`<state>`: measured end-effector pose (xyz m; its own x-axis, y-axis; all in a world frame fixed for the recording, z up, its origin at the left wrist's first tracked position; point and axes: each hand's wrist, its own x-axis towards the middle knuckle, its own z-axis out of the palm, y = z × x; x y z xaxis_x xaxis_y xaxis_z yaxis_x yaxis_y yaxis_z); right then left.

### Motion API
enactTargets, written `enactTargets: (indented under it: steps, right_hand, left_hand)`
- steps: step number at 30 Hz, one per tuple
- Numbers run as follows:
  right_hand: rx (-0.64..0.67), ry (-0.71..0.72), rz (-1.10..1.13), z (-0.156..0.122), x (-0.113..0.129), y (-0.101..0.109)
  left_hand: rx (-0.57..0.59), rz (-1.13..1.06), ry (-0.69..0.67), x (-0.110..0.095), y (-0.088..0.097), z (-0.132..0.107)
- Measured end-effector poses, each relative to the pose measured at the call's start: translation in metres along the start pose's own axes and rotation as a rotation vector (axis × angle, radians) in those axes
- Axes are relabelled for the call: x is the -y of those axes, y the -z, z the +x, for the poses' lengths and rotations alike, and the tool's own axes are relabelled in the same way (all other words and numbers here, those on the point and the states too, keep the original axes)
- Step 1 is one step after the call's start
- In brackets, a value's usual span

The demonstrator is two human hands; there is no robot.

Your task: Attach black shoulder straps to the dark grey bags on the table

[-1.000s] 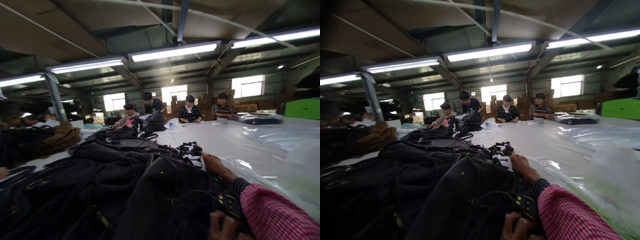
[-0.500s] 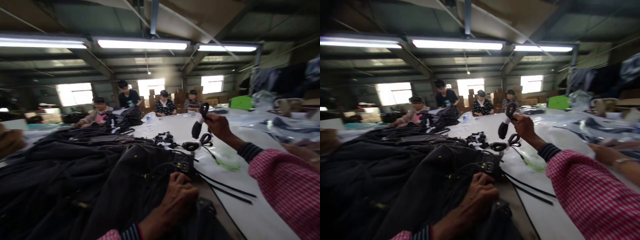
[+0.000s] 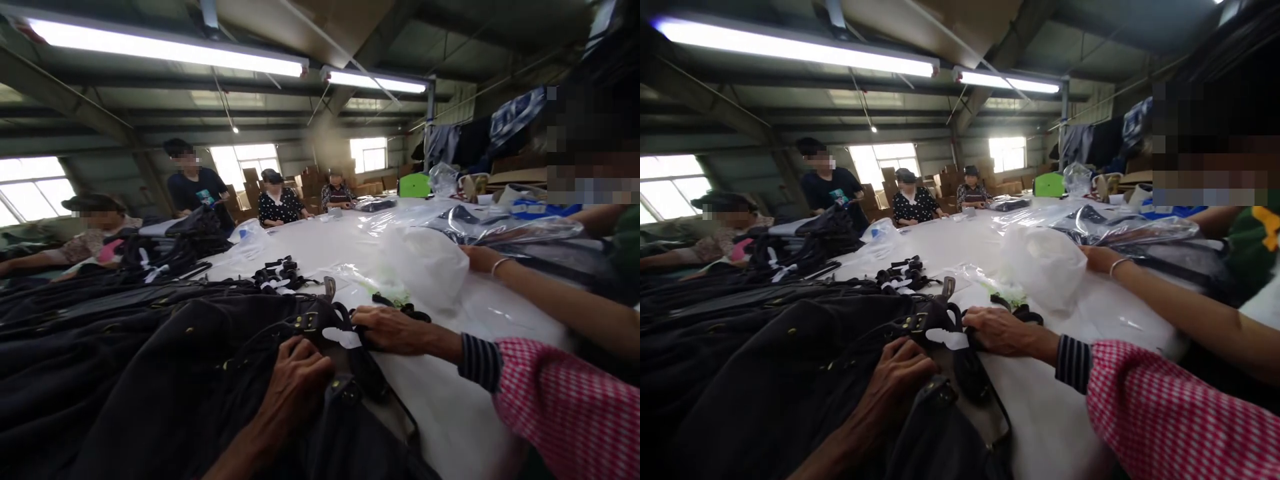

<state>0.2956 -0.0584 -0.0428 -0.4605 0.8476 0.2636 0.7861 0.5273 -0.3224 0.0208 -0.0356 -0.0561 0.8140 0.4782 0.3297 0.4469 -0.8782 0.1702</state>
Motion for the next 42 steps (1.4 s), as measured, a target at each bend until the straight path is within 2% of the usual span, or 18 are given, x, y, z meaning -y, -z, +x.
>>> enactTargets:
  steps: [2,4,6,8,10,12,16,20,24,28,31,32,34,36,39,42]
  right_hand:
    - [-0.118,-0.039,0.077,-0.007,-0.010,0.007]
    - [-0.159,-0.132,0.066,-0.014,-0.023,0.021]
    - [-0.065,-0.211,0.005,-0.022,-0.034,0.031]
    - [0.059,-0.232,-0.044,-0.029,-0.040,0.034]
    - [0.107,-0.234,-0.087,-0.031,-0.039,0.031]
    - [0.097,-0.252,-0.149,-0.025,-0.032,0.028]
    - [0.017,-0.232,-0.249,0.005,-0.017,0.026]
    - [-0.114,-0.293,-0.240,0.042,-0.018,0.008]
    - [-0.170,-0.389,-0.162,0.057,-0.032,-0.020]
    - [-0.226,-0.405,-0.073,0.051,-0.033,-0.021]
    - [-0.256,-0.311,0.023,0.035,-0.021,-0.014]
    - [-0.227,-0.262,0.060,0.027,-0.018,-0.016]
    - [-0.178,-0.277,0.051,0.012,-0.018,-0.026]
    - [-0.193,-0.273,0.008,0.002,-0.027,-0.043]
    - [-0.293,-0.300,-0.072,0.008,-0.047,-0.063]
    - [-0.316,-0.318,-0.195,0.032,-0.049,-0.071]
  left_hand:
    - [0.013,0.000,0.007,-0.001,0.001,0.000]
    - [0.014,-0.014,0.009,-0.002,0.002,0.000]
    - [-0.005,-0.031,0.006,-0.002,0.002,-0.001]
    - [-0.029,-0.047,-0.004,-0.002,0.002,-0.001]
    - [-0.037,-0.057,-0.016,-0.002,0.001,-0.001]
    - [-0.038,-0.057,-0.025,-0.001,0.000,-0.001]
    - [-0.085,-0.021,-0.060,0.000,0.000,-0.002]
    - [-0.126,0.050,-0.036,-0.001,0.003,-0.005]
    - [-0.123,0.052,0.012,-0.001,0.007,-0.005]
    - [-0.113,0.013,0.019,0.000,0.005,-0.004]
    - [-0.135,0.026,0.015,0.002,0.000,-0.006]
    - [-0.148,0.040,0.002,0.003,-0.003,-0.007]
    - [-0.182,0.070,-0.034,0.006,-0.010,-0.008]
    - [-0.206,0.106,-0.052,0.012,-0.017,-0.009]
    - [-0.190,0.172,-0.076,0.018,-0.022,-0.008]
    - [-0.164,0.193,-0.084,0.015,-0.021,-0.008]
